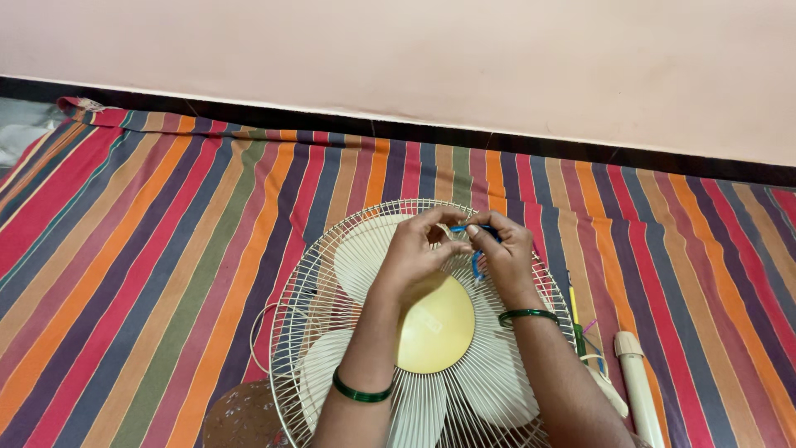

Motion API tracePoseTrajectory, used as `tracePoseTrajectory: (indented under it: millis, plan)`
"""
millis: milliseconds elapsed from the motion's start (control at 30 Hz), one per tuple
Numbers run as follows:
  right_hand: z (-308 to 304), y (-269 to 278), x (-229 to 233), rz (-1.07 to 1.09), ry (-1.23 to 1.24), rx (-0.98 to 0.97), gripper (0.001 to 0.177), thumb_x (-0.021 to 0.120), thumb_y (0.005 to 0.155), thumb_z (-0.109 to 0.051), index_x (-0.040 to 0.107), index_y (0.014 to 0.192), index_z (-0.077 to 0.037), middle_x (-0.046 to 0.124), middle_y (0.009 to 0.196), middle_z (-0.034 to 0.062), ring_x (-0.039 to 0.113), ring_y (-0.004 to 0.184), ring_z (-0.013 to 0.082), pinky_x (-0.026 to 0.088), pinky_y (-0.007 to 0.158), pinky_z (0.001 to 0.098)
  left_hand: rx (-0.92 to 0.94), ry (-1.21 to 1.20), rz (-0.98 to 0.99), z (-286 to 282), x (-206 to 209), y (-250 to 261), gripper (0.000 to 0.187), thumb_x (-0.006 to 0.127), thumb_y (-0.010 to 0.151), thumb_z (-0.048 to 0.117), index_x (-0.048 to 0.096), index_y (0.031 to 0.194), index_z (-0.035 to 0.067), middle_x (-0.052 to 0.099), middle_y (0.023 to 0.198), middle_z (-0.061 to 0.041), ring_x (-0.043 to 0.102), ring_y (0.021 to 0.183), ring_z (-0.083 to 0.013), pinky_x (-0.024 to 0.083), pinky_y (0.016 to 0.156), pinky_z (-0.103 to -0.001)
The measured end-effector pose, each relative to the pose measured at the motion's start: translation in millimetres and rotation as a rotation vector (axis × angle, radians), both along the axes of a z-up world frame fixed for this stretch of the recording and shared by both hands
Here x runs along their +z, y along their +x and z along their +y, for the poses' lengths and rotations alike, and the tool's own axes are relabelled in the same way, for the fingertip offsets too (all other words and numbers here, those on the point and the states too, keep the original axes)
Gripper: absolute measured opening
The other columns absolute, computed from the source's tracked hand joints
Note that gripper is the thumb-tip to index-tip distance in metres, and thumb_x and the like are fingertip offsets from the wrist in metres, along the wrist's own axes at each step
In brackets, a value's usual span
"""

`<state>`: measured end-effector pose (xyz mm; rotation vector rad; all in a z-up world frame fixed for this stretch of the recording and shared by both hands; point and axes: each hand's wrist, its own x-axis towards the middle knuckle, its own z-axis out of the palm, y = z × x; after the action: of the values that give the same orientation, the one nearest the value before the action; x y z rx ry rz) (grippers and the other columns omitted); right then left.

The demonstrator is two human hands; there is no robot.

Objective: The person reassembles an electric fan by hand. They secure the fan blades to the motor hub, attach the front wire cage, and then use zip ties to fasten the cage to the fan stand.

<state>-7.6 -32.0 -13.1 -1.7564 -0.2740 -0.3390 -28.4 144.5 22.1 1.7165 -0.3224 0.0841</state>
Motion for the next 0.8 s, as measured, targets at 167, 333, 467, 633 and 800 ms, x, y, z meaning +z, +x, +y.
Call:
tracePoseTrajectory:
  millis: [167,333,467,633,800]
  plan:
    - [-0.3,-0.4,-1.8,0.016,-0.006,0.005,0.01,0.069,0.092,-0.01,0.074,0.095,-0.001,0.07,0.077,0.0,0.062,0.071,0.006,0.05,0.064,0.0221,0.143,0.099,-0.097,-4.2,-0.1,-2.3,0.018,0.074,0.087,0.008,0.078,0.105,0.01,0.08,0.102,-0.005,0.077,0.088,-0.0121,0.065,0.079,-0.028]
    - [1.1,-0.6,1.2,0.01,-0.038,0.013,0.01,0.069,0.092,-0.009,0.075,0.095,-0.002,0.07,0.076,0.001,0.063,0.07,0.0065,0.05,0.064,0.0225,0.178,0.137,-0.078,-2.4,-9.3,5.3,0.014,0.072,0.089,0.01,0.078,0.101,0.01,0.08,0.099,-0.005,0.077,0.085,-0.0115,0.065,0.078,-0.027]
    - [3.3,-3.7,7.1,-0.098,-0.113,0.058,0.012,0.07,0.091,-0.007,0.072,0.101,-0.002,0.072,0.086,0.0012,0.066,0.08,0.0063,0.053,0.072,0.0226,0.194,0.217,-0.146,-0.2,-19.3,14.4,0.012,0.073,0.089,0.012,0.078,0.101,0.01,0.079,0.097,-0.005,0.076,0.082,-0.0125,0.065,0.075,-0.027]
    - [7.4,-5.5,12.0,-0.094,-0.179,0.082,0.02,0.072,0.089,-0.009,0.071,0.108,-0.003,0.073,0.084,0.0014,0.066,0.076,0.0062,0.053,0.067,0.0227,0.216,0.233,-0.159,0.6,-26.2,18.1,0.014,0.073,0.089,0.013,0.079,0.101,0.01,0.08,0.095,-0.005,0.076,0.081,-0.0134,0.064,0.076,-0.029]
    - [8.5,-4.0,7.6,0.011,-0.172,0.002,0.012,0.072,0.094,-0.013,0.075,0.101,-0.003,0.074,0.078,0.0027,0.066,0.069,0.0075,0.051,0.059,0.0252,0.193,0.173,-0.132,0.7,-24.1,16.9,0.014,0.073,0.09,0.014,0.079,0.101,0.01,0.08,0.093,-0.005,0.078,0.082,-0.0123,0.065,0.077,-0.028]
